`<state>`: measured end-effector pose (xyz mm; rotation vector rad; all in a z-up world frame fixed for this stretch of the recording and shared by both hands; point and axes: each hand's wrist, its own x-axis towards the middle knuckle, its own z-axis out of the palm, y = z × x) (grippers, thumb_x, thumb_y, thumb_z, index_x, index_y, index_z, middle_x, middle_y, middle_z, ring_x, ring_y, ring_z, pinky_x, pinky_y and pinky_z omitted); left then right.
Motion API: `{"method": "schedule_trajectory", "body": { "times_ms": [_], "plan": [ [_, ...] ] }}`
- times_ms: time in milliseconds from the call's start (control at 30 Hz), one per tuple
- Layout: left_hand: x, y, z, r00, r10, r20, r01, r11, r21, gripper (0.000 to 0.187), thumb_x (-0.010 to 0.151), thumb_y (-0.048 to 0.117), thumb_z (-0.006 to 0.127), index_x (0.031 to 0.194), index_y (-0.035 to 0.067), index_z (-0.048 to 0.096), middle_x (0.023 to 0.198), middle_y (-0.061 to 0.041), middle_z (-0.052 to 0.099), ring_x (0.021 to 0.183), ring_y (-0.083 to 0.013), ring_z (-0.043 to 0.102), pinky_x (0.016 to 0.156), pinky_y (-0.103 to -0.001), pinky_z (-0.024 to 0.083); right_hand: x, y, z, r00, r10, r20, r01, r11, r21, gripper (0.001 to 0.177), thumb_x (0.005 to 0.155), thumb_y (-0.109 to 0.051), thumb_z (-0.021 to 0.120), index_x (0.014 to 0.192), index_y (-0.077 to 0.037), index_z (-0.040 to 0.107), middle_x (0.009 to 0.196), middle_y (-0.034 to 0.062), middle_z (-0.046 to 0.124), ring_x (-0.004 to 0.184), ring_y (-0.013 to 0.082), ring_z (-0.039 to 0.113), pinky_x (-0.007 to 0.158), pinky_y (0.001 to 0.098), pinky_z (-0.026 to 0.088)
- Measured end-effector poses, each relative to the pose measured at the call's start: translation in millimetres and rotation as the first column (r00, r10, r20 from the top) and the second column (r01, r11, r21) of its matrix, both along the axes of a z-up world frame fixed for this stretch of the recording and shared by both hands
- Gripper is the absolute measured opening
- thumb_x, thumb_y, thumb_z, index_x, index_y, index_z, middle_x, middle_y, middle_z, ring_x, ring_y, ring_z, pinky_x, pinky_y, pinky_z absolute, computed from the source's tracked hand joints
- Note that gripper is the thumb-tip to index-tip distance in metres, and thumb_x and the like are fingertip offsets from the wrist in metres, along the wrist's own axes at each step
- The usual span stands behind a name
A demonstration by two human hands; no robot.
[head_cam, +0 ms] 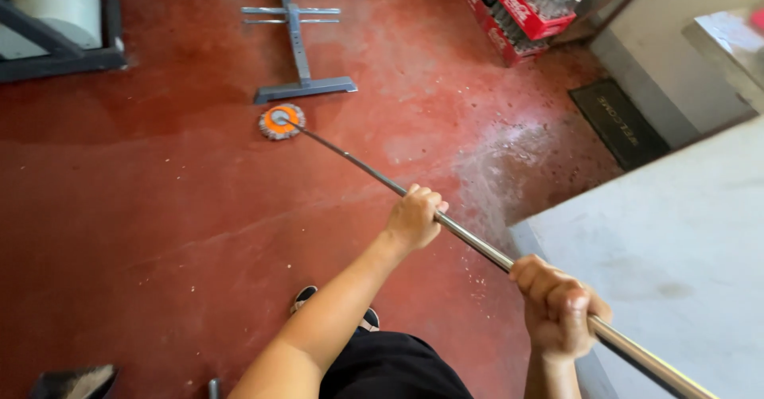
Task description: Mopping the floor and cleaning around gym equipment.
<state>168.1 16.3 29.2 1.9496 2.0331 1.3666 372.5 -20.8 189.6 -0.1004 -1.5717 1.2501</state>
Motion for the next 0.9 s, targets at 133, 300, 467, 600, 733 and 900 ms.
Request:
{"method": "schedule_trajectory", "body": {
  "times_ms": [133,300,467,600,733,900],
  "plan": [
    [26,20,-4,0.984,-0.175,-0.032,0.176,0.983,0.051,0.014,0.075,-0.001,0.058,0.068,0.010,0.053,0.072,-0.003,0.058,0.075,-0.0243,0.054,0.079,-0.035,0.046,16,-14,4,0.992,-0.123,-0.026,0.125,0.989,0.083,0.049,0.106,-0.030,0.043,0.059,-0.019,0.031,0.051,-0.0007,0.031,0.049,0.0145,0.030,0.061,0.0351,0.044],
    [46,45,7,0.953,-0.297,0.062,0.299,0.954,-0.028,0.015,0.075,-0.006,0.060,0.071,0.009,0.058,0.074,-0.006,0.058,0.077,-0.0253,0.056,0.067,-0.036,0.053,24,-23,13,0.982,-0.173,-0.071,0.183,0.968,0.171,0.048,0.105,-0.033,0.047,0.061,-0.018,0.035,0.052,-0.0015,0.031,0.047,0.0129,0.027,0.056,0.0329,0.041],
    [47,43,56,0.952,-0.290,0.102,0.288,0.957,0.036,0.016,0.078,0.001,0.067,0.068,0.007,0.056,0.075,-0.007,0.064,0.079,-0.0283,0.060,0.073,-0.037,0.053,23,-28,31,0.980,-0.170,-0.102,0.192,0.940,0.282,0.051,0.105,-0.037,0.050,0.060,-0.018,0.036,0.050,-0.0031,0.033,0.045,0.0105,0.031,0.052,0.0289,0.043],
    [34,46,54,0.954,-0.300,-0.015,0.300,0.954,-0.006,0.025,0.065,-0.016,0.067,0.070,0.008,0.061,0.071,-0.004,0.061,0.076,-0.0199,0.055,0.073,-0.031,0.056,24,-32,22,0.981,-0.145,-0.127,0.175,0.944,0.280,0.050,0.105,-0.035,0.050,0.060,-0.017,0.038,0.051,-0.0019,0.035,0.047,0.0115,0.032,0.055,0.0312,0.044],
    [4,38,59,0.972,-0.233,-0.044,0.235,0.970,0.062,0.016,0.072,-0.004,0.065,0.072,0.009,0.056,0.079,-0.005,0.061,0.085,-0.0260,0.058,0.079,-0.037,0.051,7,-29,25,0.983,-0.146,-0.108,0.167,0.960,0.223,0.051,0.107,-0.037,0.049,0.061,-0.017,0.037,0.054,-0.0021,0.034,0.051,0.0136,0.032,0.061,0.0350,0.044],
    [-47,46,0,0.968,-0.158,-0.197,0.180,0.979,0.097,0.013,0.076,0.003,0.061,0.070,0.010,0.051,0.079,-0.004,0.058,0.086,-0.0269,0.056,0.086,-0.039,0.048,-26,-22,13,0.998,-0.044,0.042,0.037,0.990,0.135,0.040,0.107,-0.027,0.049,0.071,-0.010,0.051,0.068,0.0013,0.046,0.070,0.0185,0.045,0.077,0.0398,0.048]
  ]
}}
